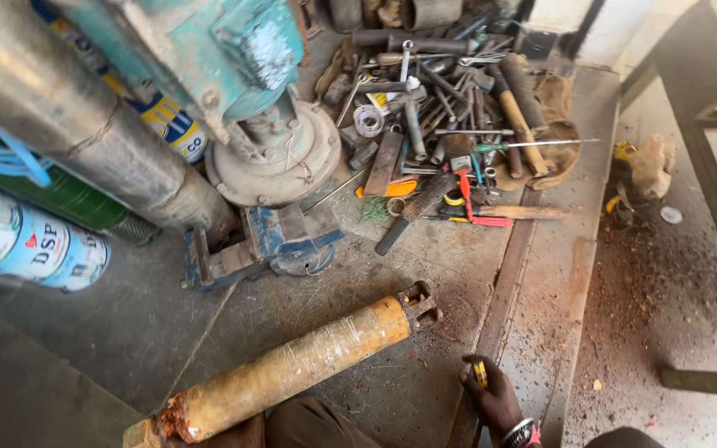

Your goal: The person cleans a long, rusty metal cylinder using a wire brush and a hammer. They scrub the surface to remove rust and debris, then use the hammer to tap a small green object against the cylinder.

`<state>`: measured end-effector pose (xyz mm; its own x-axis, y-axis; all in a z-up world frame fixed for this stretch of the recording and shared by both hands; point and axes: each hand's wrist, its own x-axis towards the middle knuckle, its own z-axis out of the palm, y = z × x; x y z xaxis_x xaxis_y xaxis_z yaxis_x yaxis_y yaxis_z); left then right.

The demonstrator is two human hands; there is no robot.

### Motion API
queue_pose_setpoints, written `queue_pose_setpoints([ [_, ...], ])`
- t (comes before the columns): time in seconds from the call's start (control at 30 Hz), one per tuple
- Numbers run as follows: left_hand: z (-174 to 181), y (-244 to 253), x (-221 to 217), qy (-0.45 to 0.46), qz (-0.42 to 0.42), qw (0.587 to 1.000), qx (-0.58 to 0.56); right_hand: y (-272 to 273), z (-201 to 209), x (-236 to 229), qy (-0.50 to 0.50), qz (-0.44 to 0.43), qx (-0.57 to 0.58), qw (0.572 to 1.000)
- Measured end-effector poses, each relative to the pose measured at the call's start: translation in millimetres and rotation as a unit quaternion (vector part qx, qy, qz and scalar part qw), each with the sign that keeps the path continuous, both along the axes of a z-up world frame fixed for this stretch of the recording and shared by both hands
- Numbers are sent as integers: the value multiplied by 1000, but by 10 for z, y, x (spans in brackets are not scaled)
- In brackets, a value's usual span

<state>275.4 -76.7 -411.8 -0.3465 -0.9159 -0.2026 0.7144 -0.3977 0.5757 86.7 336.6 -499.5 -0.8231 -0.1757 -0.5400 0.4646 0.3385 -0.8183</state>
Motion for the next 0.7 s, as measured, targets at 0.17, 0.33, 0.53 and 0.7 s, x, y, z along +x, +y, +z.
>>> queue_pose_setpoints([
  [0.17, -371, 54, 253, -32, 27, 999, 30, -401, 88, -484, 411, 48, -119, 903],
  [0.33, -551, -4, 223, -55, 17, 998, 18, -758, 345, -875, 131, 39, -47, 990],
  [0.53, -491, 45, 186, -139, 58, 989, -4, -809, 414, -855, 105, 108, 23, 988],
  [0.7, -546, 12, 244, -141, 87, 983, 82, -833, 301, -917, 131, 93, 24, 987],
])
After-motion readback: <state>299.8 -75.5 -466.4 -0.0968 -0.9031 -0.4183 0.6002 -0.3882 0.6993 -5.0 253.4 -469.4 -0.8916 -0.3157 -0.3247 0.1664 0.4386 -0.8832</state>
